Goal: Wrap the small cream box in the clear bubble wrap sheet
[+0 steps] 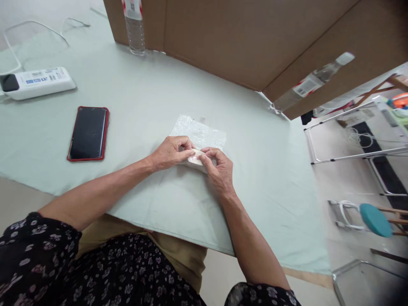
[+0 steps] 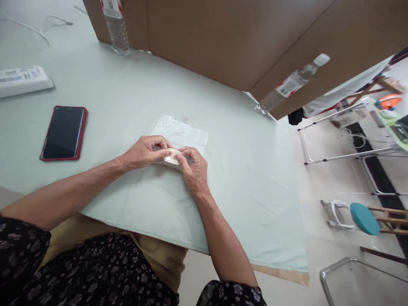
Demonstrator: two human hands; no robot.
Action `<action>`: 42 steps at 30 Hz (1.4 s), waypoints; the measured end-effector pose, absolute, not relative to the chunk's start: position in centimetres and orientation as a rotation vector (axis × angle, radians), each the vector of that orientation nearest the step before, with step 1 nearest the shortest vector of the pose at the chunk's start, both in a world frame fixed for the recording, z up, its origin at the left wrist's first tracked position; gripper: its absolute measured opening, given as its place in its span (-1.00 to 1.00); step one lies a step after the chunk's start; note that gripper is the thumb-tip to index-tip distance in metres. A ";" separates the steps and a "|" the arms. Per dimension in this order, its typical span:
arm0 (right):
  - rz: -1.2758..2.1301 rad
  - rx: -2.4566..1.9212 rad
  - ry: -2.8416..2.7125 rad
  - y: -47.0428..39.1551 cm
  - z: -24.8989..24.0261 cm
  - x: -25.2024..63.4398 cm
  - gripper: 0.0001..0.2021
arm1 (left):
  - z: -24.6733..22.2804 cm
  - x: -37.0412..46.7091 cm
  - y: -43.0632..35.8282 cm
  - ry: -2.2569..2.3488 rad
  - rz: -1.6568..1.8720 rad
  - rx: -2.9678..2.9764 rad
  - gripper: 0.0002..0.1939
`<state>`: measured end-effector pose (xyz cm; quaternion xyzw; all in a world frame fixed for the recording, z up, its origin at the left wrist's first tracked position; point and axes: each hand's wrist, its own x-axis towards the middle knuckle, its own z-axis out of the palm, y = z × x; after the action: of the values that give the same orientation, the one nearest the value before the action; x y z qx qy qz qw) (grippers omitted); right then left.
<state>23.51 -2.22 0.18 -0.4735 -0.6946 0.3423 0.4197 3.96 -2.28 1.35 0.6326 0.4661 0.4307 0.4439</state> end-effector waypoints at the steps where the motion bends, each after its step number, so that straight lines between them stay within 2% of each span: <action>1: 0.853 -1.188 -1.743 -2.2 0.2 23.5 -0.80 | 1.3 4.0 -2.3 1.161 1.071 1.569 -0.80; 19: 0.804 -1.243 -1.708 -1.5 -0.2 23.5 -0.88 | 0.6 4.1 -1.7 1.234 1.073 1.588 -0.84; 21: 0.698 -1.270 -1.727 -1.2 -0.1 24.1 -0.91 | 0.7 4.1 -1.6 1.227 1.065 1.565 -0.84; 27: 0.077 -1.086 -1.878 -2.2 1.6 25.2 -0.93 | 0.9 4.1 -1.6 1.224 1.029 1.505 -0.86; 32: -0.017 -0.885 -2.254 -3.3 1.6 23.8 -0.90 | 1.0 4.2 -1.6 1.206 1.013 1.481 -0.83; 36: -0.042 -0.903 -2.361 -3.4 0.8 23.4 -0.89 | 2.0 3.1 -1.3 1.248 0.941 1.556 -0.82; 37: -0.044 -0.927 -2.371 -3.4 0.8 23.4 -0.88 | 2.4 2.6 -1.3 1.262 0.896 1.578 -0.80; 40: -0.059 -0.987 -2.409 -3.6 0.8 23.4 -0.85 | 3.2 1.3 -1.2 1.316 0.722 1.570 -0.57; 42: -0.088 -1.009 -2.414 -3.7 0.8 23.3 -0.83 | 3.3 0.7 -1.1 1.359 0.639 1.589 -0.53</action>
<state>23.31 -3.74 0.82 -0.3723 -0.8907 -0.0325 0.2587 0.73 -1.10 3.29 0.6454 0.5521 0.2597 0.4596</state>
